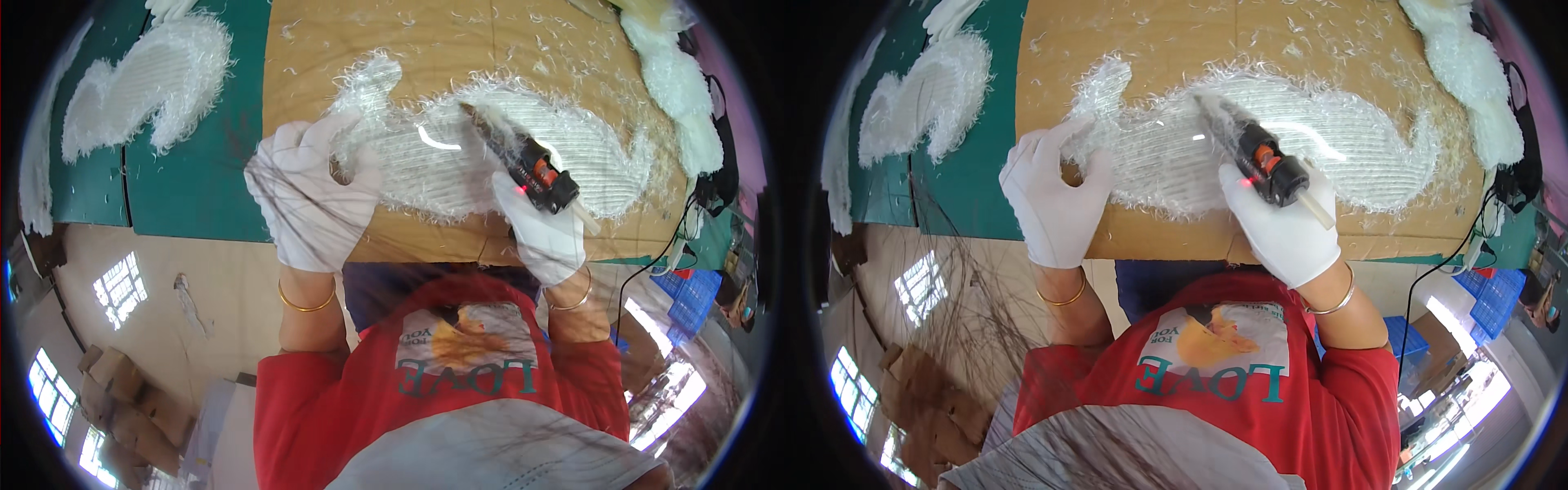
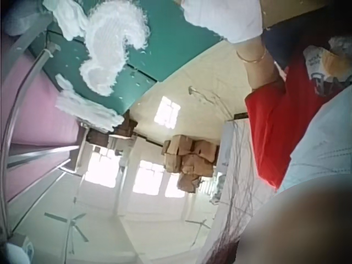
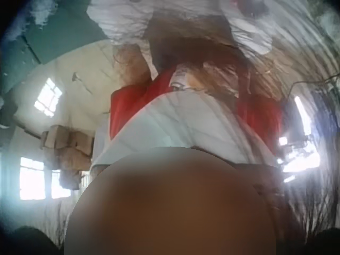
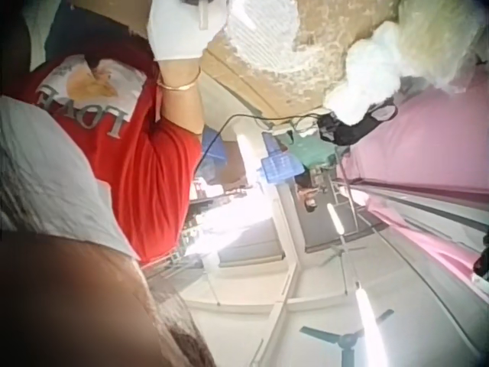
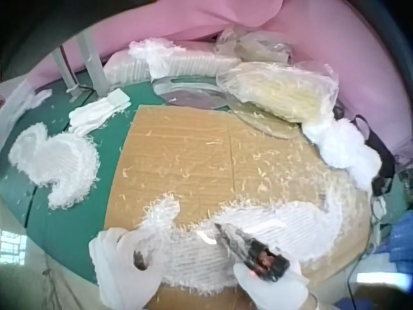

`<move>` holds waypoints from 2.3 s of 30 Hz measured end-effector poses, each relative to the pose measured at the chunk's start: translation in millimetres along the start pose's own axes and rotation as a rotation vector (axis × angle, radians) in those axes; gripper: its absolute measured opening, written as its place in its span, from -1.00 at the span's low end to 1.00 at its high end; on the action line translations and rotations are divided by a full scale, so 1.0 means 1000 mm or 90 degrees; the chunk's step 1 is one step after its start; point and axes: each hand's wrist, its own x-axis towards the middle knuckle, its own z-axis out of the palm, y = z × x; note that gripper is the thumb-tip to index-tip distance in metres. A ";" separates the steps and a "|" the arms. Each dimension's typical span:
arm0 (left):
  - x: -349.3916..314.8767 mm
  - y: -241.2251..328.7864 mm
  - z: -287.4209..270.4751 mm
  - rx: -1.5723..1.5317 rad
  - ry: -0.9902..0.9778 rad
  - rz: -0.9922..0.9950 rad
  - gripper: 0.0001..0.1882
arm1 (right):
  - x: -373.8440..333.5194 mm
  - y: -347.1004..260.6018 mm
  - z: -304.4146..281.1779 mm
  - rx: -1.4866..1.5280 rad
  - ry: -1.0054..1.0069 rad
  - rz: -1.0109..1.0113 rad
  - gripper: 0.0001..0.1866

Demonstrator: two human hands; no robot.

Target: The recorder uses a hot glue gun to attach white fibrous material onto a cardboard template on a workstation.

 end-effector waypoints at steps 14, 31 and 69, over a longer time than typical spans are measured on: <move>-0.004 -0.003 0.009 -0.004 0.054 0.014 -0.59 | 0.004 0.020 0.004 -0.035 -0.028 -0.109 -0.69; -0.002 -0.001 0.005 -0.013 0.030 -0.005 -0.63 | -0.003 0.001 -0.005 -0.180 -0.105 -0.107 -0.70; 0.000 -0.002 0.007 0.007 0.038 0.037 -0.64 | 0.004 0.018 -0.028 0.096 0.108 -0.012 -0.85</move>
